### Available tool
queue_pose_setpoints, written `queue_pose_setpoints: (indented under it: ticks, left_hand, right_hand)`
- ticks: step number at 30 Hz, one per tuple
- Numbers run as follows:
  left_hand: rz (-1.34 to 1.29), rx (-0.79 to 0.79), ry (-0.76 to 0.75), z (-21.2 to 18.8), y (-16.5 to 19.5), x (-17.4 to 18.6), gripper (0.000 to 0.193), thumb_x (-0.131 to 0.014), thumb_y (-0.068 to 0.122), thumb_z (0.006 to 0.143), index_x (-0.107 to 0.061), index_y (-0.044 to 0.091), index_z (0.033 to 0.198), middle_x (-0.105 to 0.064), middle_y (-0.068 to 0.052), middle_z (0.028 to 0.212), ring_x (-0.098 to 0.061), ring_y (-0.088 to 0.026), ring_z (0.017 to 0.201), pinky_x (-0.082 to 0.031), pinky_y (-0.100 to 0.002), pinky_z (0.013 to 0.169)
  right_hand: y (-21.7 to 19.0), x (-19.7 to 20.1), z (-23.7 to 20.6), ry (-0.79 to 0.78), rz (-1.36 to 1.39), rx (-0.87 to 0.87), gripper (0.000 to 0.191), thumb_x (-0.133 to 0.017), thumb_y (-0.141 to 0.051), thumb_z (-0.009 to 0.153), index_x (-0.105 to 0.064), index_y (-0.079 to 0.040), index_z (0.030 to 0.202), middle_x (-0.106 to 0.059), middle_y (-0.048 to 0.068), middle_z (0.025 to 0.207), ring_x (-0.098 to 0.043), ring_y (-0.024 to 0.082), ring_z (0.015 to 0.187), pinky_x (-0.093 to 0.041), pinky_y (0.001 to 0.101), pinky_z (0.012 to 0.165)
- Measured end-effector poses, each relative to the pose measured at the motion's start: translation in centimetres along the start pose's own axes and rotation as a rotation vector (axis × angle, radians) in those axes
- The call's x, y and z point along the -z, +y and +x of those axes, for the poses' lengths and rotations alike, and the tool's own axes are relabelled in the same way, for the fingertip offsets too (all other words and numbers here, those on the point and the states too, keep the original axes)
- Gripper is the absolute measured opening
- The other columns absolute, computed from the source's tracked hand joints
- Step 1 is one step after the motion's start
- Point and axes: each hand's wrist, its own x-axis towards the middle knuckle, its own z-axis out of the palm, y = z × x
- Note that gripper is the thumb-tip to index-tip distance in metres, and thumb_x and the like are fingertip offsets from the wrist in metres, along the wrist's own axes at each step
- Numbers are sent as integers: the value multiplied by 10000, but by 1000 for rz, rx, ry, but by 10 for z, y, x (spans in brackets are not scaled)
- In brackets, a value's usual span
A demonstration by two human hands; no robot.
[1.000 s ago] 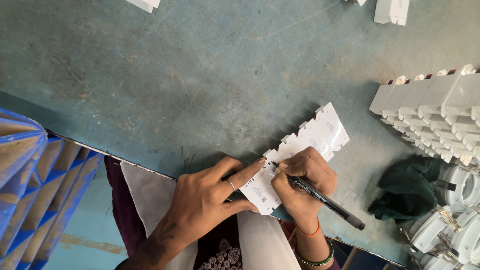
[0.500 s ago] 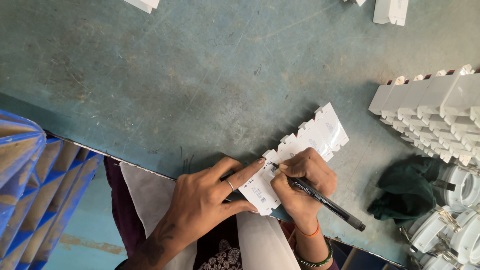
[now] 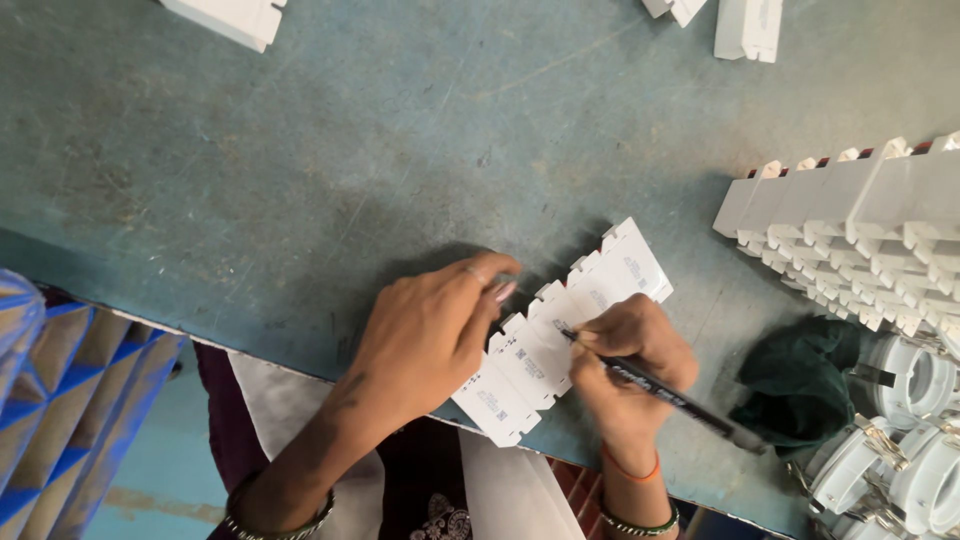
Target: The person writes on small white plastic components with a black marker, wipes them with a cloth, and stacks them on the table. The person repeats this process for multiple components, organizing them into neat piles.
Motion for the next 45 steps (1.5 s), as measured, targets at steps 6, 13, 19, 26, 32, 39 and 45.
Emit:
queue_pose_setpoints:
  ticks: [6,13,19,26,32,39,45]
  left_hand:
    - [-65,110,-98,26,4,-18,165,-711,259,889,-759,101,871,-749,-50,812,-712,-255,624,-525,-391,573]
    - [-56,-4,-31,25,-2,-20,154,-731,248,899,-778,109,854,-738,-30,784,-699,-248,607,-507,-372,529]
    - [-74,-42,-7,23,-5,-22,137,-732,220,903,-776,101,850,-746,-24,798,-696,-232,587,-505,-355,512]
    - [-71,-56,-2,22,-5,-22,133,-734,217,902,-783,100,863,-755,-32,819,-704,-234,605,-515,-354,524]
    - [-81,-61,2,23,-6,-24,146,-735,225,903,-785,92,868,-765,-27,832,-715,-223,615,-523,-346,529]
    - [-72,-44,-22,23,-7,-24,159,-732,229,907,-782,86,860,-768,-26,827,-717,-218,599,-522,-345,518]
    - [-72,-84,10,22,-7,-22,153,-730,223,909,-782,85,868,-762,-41,840,-718,-247,645,-533,-355,550]
  right_hand:
    - [2,-13,7,7,-100,10,189,-678,94,706,-530,-10,760,-637,80,779,-622,141,695,-482,243,659]
    - [-2,-18,7,-14,-169,20,193,-703,75,662,-542,-20,710,-619,65,735,-591,120,629,-455,240,603]
    - [-3,-21,10,-4,-184,35,179,-702,77,656,-558,-15,712,-611,64,728,-596,123,630,-452,234,600]
    - [-2,-21,9,-5,-199,31,193,-695,81,659,-533,-15,701,-595,62,717,-573,119,616,-428,235,583]
    - [-1,-20,7,6,-174,27,188,-693,79,670,-536,-18,709,-601,62,741,-565,112,624,-419,230,587]
    - [0,-20,7,9,-202,17,195,-699,86,669,-536,-14,703,-601,63,732,-565,108,618,-415,227,580]
    - [0,-19,7,11,-203,29,187,-693,85,669,-537,-10,715,-615,72,753,-594,115,642,-441,227,602]
